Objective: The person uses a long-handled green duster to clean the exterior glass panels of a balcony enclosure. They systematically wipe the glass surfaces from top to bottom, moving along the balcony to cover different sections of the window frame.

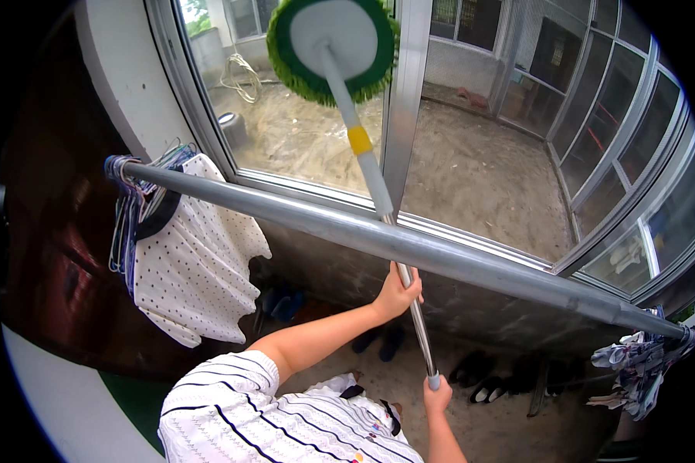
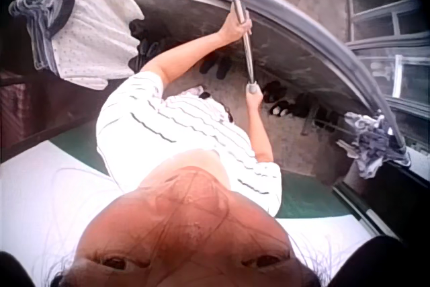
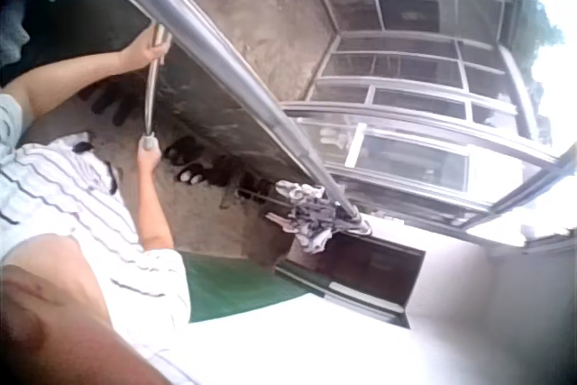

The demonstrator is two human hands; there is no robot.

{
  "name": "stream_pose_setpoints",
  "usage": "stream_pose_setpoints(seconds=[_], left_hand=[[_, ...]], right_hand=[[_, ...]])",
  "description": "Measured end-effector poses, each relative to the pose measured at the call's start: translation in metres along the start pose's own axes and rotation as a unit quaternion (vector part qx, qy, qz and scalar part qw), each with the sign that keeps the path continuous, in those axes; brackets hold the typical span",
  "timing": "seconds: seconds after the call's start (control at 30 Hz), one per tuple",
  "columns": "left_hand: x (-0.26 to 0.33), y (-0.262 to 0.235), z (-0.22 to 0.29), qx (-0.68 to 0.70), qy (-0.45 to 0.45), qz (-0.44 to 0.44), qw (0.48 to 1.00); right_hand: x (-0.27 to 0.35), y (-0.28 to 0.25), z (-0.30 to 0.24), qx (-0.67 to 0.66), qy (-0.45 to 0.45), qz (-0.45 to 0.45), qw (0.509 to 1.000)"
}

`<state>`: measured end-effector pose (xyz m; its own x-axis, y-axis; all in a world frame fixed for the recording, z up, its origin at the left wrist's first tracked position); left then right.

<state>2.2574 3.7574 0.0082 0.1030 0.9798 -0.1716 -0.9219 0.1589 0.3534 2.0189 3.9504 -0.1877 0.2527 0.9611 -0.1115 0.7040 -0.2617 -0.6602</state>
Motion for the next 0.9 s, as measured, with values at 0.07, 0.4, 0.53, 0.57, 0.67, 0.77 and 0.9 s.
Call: stream_pose_setpoints(seconds=[0.07,0.4,0.53,0.57,0.67,0.77,0.9], left_hand=[[0.027,0.012,-0.039,-0.003,-0.050,0.004,0.999],[0.085,0.015,-0.175,0.143,-0.178,0.107,0.968],[0.090,-0.008,-0.183,0.083,-0.227,0.148,0.959],[0.093,-0.015,-0.179,0.067,-0.235,0.156,0.957],[0.089,-0.028,-0.164,0.051,-0.252,0.172,0.951],[0.082,-0.062,-0.143,0.022,-0.235,0.196,0.952],[0.069,-0.126,-0.107,-0.015,-0.207,0.220,0.953]], right_hand=[[0.033,-0.032,0.019,0.075,0.007,0.003,0.997],[0.072,-0.126,0.093,0.267,-0.022,0.031,0.963],[0.064,-0.127,0.073,0.240,-0.033,0.013,0.970],[0.062,-0.122,0.067,0.234,-0.037,0.009,0.971],[0.059,-0.114,0.058,0.201,-0.038,0.012,0.979],[0.050,-0.096,0.026,0.189,-0.051,-0.005,0.981],[0.030,-0.063,-0.031,0.149,-0.100,-0.018,0.984]])
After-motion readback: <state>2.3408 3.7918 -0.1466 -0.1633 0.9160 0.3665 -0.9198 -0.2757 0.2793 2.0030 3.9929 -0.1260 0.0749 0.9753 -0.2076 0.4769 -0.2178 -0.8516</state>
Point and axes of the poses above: each hand's wrist, its own x-axis away from the middle knuckle, its own y-axis out of the palm, z = x × y, the point moved 9 cm from there along -x, towards the middle knuckle, and after that the axes turned 9 degrees about -y, right-handed, at the moved point
